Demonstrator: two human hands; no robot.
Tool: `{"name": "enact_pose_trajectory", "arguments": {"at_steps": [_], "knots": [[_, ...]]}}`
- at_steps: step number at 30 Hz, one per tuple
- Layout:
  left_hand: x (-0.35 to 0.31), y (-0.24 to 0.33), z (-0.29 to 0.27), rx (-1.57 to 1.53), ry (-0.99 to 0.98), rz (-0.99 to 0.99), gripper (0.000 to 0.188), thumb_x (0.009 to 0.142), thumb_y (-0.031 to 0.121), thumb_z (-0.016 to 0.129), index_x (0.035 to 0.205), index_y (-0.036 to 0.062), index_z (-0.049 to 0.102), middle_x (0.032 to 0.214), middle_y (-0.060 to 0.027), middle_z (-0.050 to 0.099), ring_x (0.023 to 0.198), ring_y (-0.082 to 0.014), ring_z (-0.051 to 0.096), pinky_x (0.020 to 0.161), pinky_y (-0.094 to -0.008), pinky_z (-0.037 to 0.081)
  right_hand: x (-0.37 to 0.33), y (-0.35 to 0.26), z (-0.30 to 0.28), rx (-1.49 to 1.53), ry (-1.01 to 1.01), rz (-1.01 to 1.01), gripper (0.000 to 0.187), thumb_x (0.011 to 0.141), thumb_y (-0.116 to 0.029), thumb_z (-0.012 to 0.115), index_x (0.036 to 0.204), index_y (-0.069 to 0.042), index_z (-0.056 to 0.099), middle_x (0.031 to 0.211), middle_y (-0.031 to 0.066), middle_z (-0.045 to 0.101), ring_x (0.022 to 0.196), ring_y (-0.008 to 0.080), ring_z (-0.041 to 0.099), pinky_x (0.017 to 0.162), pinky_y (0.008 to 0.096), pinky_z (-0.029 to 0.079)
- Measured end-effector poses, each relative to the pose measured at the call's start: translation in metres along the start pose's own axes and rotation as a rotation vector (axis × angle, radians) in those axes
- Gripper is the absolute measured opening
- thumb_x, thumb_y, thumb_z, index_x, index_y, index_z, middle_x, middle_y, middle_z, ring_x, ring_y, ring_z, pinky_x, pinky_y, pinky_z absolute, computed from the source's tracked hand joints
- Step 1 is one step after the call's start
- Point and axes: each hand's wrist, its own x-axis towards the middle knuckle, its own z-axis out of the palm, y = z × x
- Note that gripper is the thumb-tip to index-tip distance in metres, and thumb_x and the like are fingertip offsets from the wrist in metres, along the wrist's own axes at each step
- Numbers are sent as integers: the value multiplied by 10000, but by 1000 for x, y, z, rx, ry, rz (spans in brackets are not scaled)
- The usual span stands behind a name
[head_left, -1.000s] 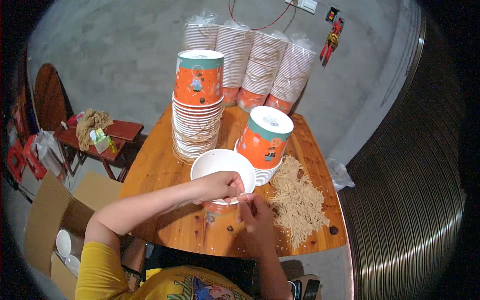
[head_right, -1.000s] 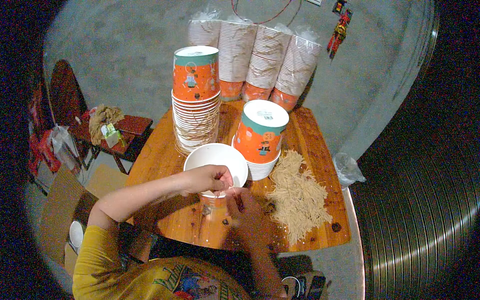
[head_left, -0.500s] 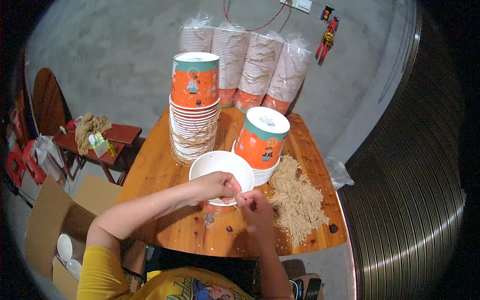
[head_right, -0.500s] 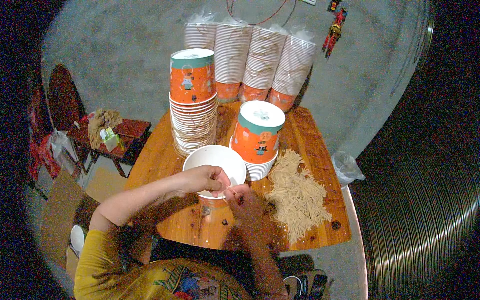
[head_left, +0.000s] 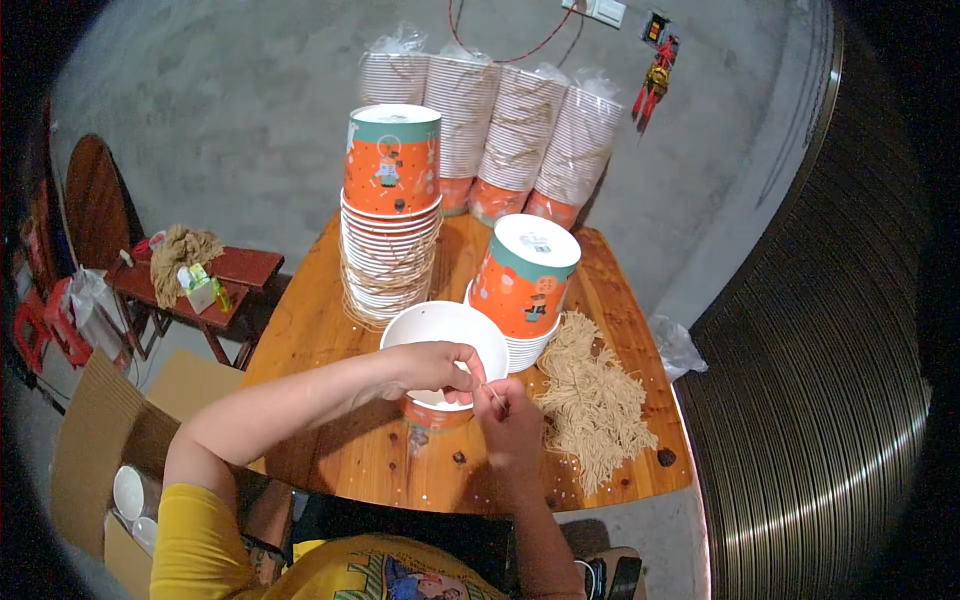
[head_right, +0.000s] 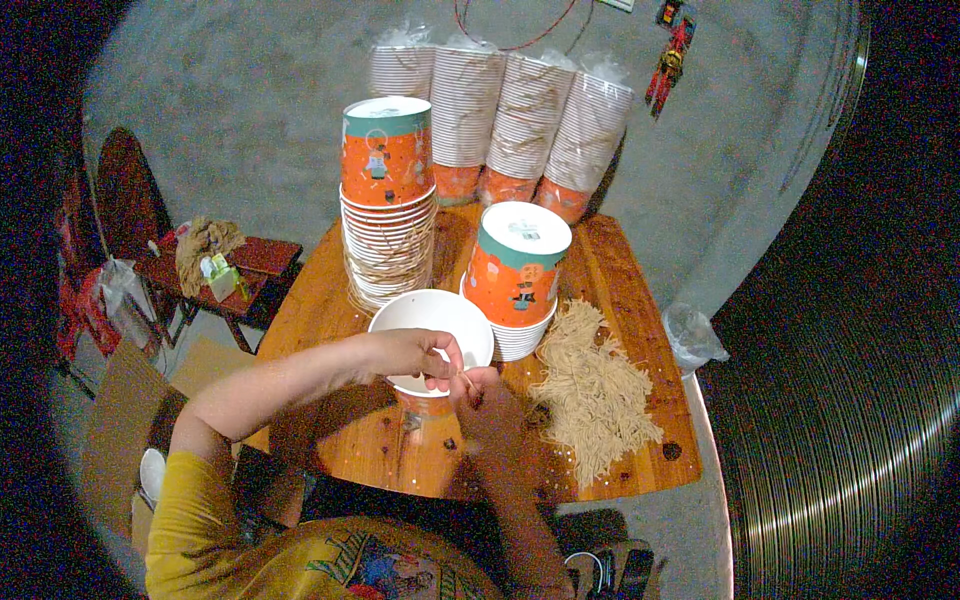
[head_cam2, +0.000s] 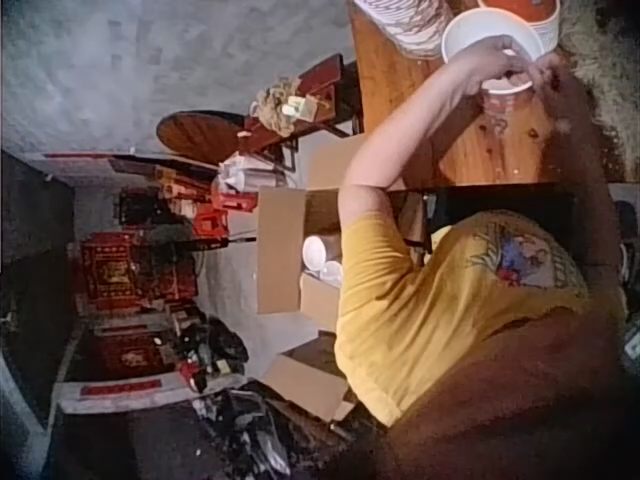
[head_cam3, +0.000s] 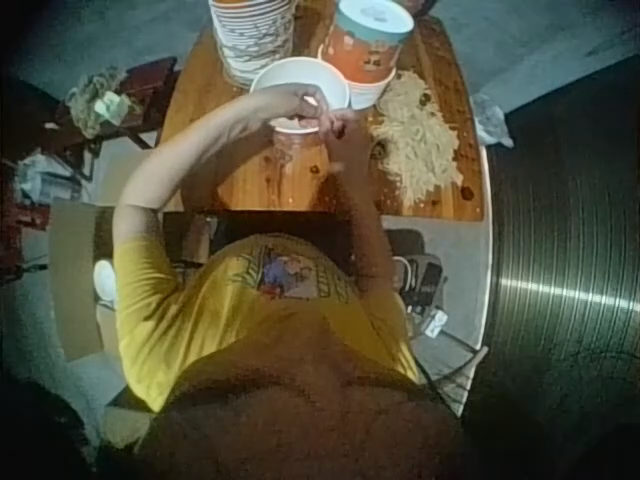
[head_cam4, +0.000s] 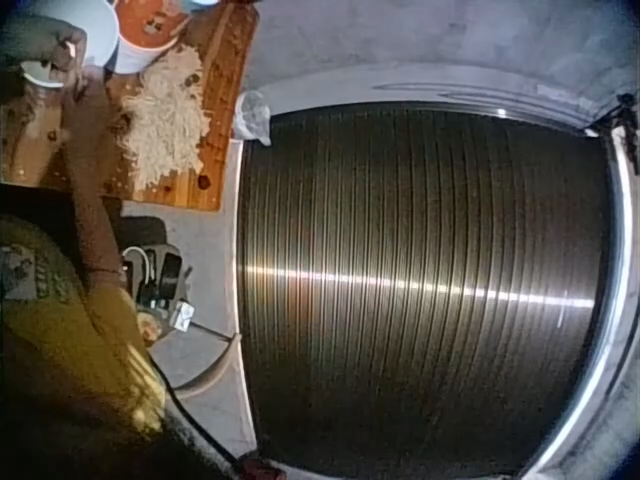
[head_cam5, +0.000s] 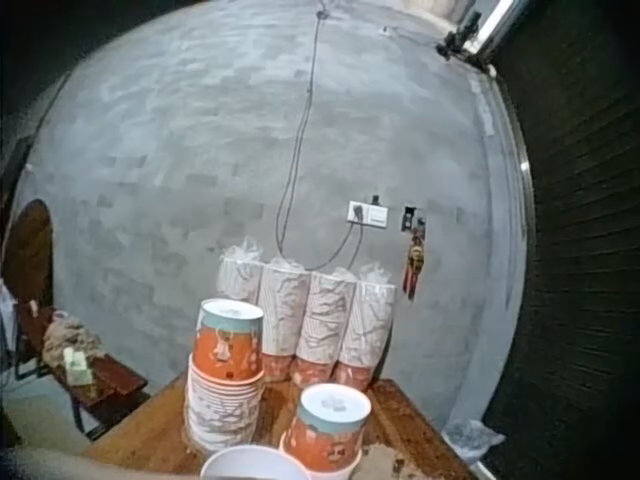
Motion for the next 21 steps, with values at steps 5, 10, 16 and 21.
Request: {"name": "enact_pose_trajectory", "arguments": {"at_steps": [5, 10, 16, 21], "knots": [[2, -4, -3, 14, 5, 5, 133, 886, 123, 568, 1009, 77, 551, 866, 6, 616, 772, -80, 565, 683, -203, 437, 0, -8, -3, -10, 5, -52, 162, 817, -180, 684, 848, -51, 590, 576, -53, 444, 535, 35, 402, 484, 220, 349], [-4, 6, 1, -163, -16, -93, 142, 856, 131, 612, 987, 101, 566, 872, 41, 602, 751, -43, 560, 675, -190, 425, 6, -3, -10, 226, -98, 93, 150, 814, -174, 683, 874, -48, 626, 640, -66, 500, 595, 29, 432, 543, 199, 364], [3, -1, -3, -258, -37, -123, 167, 833, 114, 622, 991, 101, 571, 836, 43, 593, 734, -38, 552, 629, -166, 416, 10, -2, -12, 302, -150, 234, 140, 811, -145, 678, 871, -34, 617, 721, -50, 544, 656, 24, 461, 581, 194, 375], [4, 2, 3, -235, 2, -95, 162, 826, 100, 623, 981, 91, 575, 814, 39, 582, 725, -42, 547, 619, -163, 421, 13, 8, -12, 213, -109, 47, 140, 814, -141, 667, 846, -15, 614, 754, -37, 532, 657, 32, 459, 595, 194, 381]]}}
